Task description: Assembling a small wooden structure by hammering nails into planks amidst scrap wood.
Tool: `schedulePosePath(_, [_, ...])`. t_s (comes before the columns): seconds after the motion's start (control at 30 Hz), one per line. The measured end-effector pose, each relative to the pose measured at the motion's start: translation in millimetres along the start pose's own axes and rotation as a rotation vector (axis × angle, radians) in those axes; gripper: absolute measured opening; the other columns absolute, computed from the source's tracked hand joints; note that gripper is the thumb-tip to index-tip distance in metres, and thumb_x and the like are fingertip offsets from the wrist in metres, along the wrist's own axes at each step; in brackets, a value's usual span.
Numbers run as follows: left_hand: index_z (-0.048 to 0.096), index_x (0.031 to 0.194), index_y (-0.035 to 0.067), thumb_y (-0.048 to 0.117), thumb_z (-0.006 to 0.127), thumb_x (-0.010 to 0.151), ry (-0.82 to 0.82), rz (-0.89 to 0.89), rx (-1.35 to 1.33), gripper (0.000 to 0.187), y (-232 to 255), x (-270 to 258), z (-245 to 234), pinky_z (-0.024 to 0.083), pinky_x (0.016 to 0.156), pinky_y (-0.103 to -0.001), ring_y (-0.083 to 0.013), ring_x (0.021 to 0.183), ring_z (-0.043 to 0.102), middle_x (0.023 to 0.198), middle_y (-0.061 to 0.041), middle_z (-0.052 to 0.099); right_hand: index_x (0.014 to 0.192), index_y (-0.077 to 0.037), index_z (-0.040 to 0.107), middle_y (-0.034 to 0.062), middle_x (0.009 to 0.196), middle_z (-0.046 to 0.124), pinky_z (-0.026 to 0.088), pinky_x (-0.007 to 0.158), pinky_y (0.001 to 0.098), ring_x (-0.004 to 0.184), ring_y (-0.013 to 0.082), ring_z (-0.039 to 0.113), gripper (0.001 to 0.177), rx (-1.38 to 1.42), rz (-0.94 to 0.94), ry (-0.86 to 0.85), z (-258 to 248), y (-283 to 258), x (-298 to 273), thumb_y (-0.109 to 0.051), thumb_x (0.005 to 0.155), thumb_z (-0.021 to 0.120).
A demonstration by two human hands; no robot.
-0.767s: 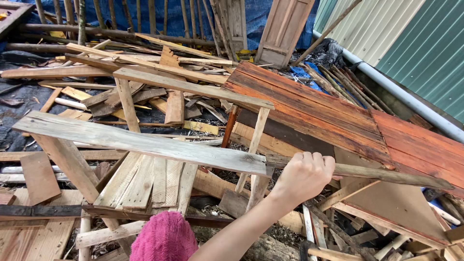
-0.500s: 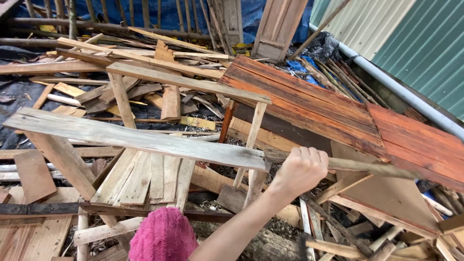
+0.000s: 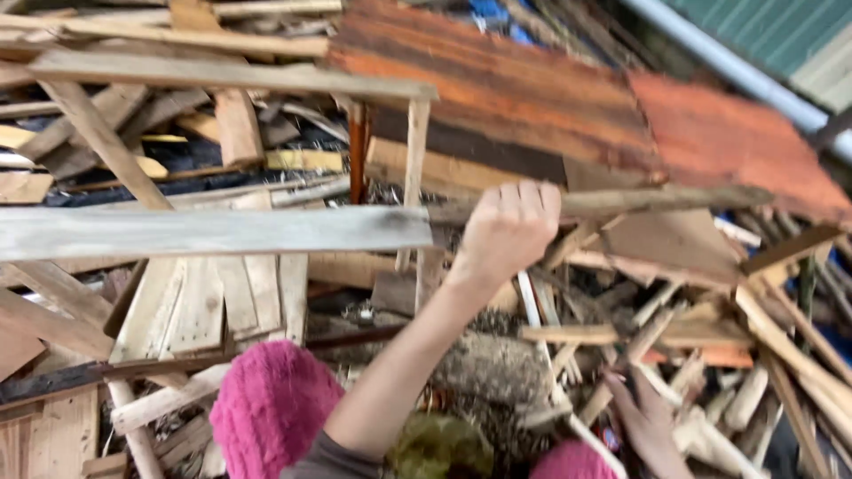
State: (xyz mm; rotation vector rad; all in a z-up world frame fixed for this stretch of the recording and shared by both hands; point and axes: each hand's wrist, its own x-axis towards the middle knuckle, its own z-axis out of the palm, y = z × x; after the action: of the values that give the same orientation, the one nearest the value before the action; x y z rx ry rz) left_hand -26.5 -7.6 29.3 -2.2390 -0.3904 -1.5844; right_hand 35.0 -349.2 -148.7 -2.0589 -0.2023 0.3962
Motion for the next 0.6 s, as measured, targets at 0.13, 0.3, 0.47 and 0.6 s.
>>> schedulePosePath(0.13, [0.062,0.075,0.010,0.014,0.061,0.091,0.022,0.069,-0.004,0.017,1.6,-10.1,11.9,0.036,0.043,-0.020,-0.0067,0.046,0.046,0.061,-0.002,0.062,0.119,-0.004,0.060,0.0170,0.078,0.072,0.053,0.063,0.0427,0.061,0.0337,0.069,0.043,-0.562,0.057,0.000,58.7,30.0,13.9,-0.042,0.097,0.057])
schedulePosePath(0.3, [0.061,0.079,0.011,0.016,0.058,0.095,-0.005,0.132,0.039,0.016,-2.1,-11.5,9.4,0.042,0.043,-0.020,-0.0075,0.049,0.053,0.063,-0.001,0.064,0.137,-0.007,0.044,0.0277,0.108,0.061,0.050,0.082,0.0604,0.100,0.0495,0.061,0.055,-0.884,-0.046,0.063,110.7,176.0,72.9,-0.037,0.093,0.059])
schedulePosePath(0.47, [0.070,0.088,0.009,0.022,0.056,0.101,-0.031,0.159,0.019,0.023,-2.2,-15.0,21.7,0.043,0.039,-0.019,-0.0073,0.047,0.057,0.064,-0.001,0.067,0.127,-0.004,0.058,0.0220,0.115,0.057,0.062,0.071,0.0471,0.091,0.0362,0.066,0.034,-1.125,-0.159,-0.074,163.7,157.6,22.2,-0.014,0.096,0.047])
schedulePosePath(0.6, [0.063,0.078,0.012,0.011,0.058,0.091,0.028,0.145,0.049,0.013,-1.4,-9.0,11.7,0.037,0.040,-0.020,-0.0063,0.046,0.050,0.060,0.002,0.060,0.094,-0.010,0.068,0.0031,0.073,0.062,0.047,0.054,0.0311,0.059,0.0165,0.056,0.026,-1.005,0.225,-0.738,213.6,263.8,-15.0,-0.030,0.100,0.052])
